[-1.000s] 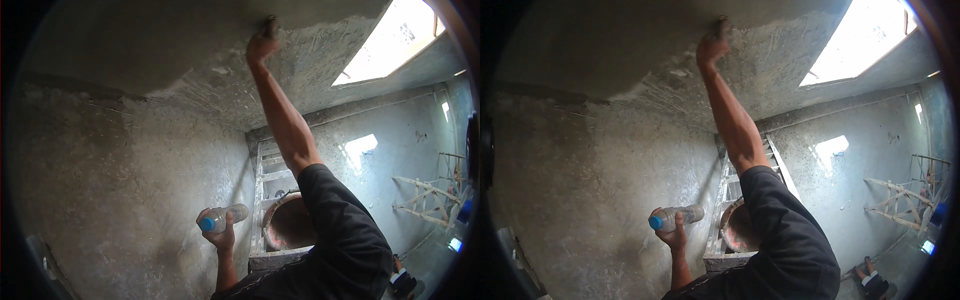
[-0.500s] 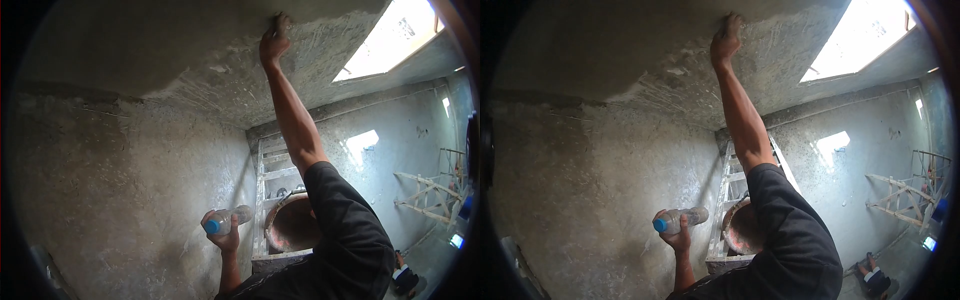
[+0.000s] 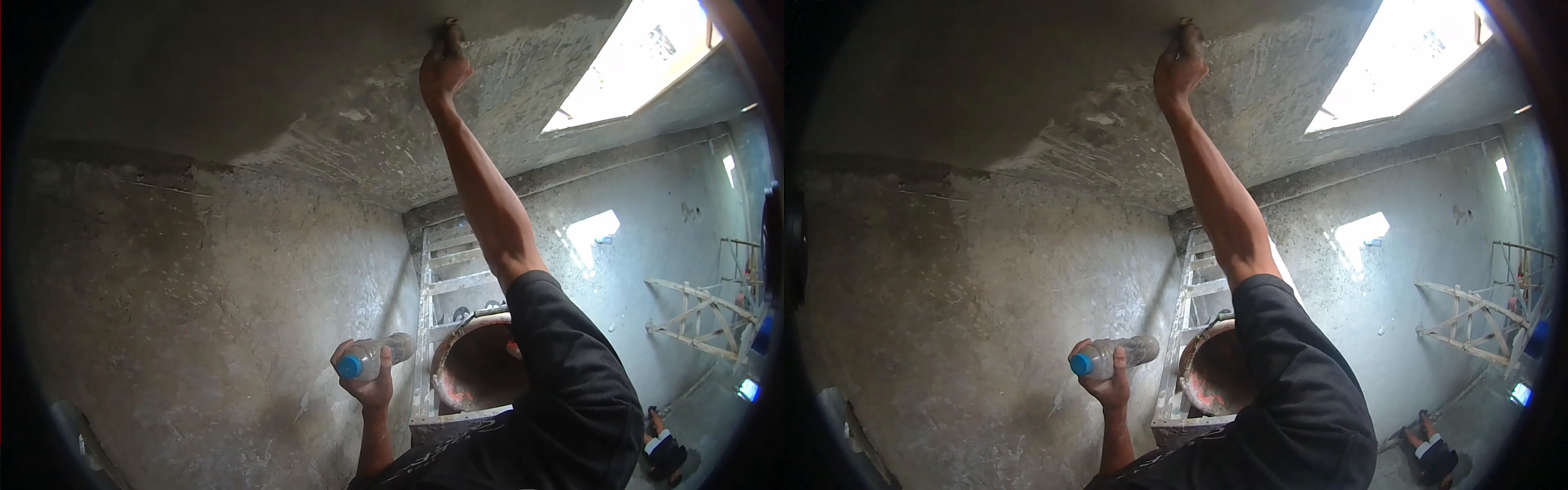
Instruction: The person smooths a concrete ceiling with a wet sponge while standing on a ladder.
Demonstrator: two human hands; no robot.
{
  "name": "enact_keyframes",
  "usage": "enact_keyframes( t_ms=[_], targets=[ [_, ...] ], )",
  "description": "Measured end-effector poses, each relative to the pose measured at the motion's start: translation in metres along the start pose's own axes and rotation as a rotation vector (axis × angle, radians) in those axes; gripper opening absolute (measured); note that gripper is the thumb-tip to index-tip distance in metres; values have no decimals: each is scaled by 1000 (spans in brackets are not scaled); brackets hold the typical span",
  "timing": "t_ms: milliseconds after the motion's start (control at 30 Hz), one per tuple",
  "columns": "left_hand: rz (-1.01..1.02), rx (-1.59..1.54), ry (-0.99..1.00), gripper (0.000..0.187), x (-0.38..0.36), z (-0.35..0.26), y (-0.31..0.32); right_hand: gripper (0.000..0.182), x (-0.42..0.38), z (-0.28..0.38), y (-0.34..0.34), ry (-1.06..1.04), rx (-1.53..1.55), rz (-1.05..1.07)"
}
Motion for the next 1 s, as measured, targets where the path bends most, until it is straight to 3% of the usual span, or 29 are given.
enact_keyframes(
  t_ms=[33,67,133,267,333,367,433,600,700,867,1000],
  targets=[
    [8,3,19,57,1,-2,1,34,-1,8,3,8,6,159],
    [14,6,39,56,2,-4,3,34,3,7,-1,6,7,155],
    [17,19,46,57,1,-3,4,34,8,-7,-13,183,274,56],
    [32,9,38,57,0,-8,6,33,21,-1,-11,340,216,-37],
    [31,13,42,58,0,-7,7,29,12,7,3,39,147,-155],
    [31,18,44,58,-1,-7,7,29,9,10,-2,38,144,-155],
    [31,37,55,58,-1,-6,7,29,0,10,4,135,41,68],
    [46,34,38,53,-1,-8,4,29,2,-9,-32,70,163,-86],
    [23,36,33,59,-1,-1,3,29,17,-9,-33,34,154,-134],
    [36,-4,-14,59,0,5,6,42,16,-4,-2,-274,24,-86],
    [21,47,-3,59,2,7,6,48,7,-15,3,-138,53,-39]
  ],
)
Point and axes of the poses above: each hand's wrist, its own x-axis towards the middle knuckle, its own y-axis out of the palm, z = x × y, the point moved 7 cm from there along x, towards the middle knuckle, and after that the axes turned 15 degrees about x, right-handed, at the moved point
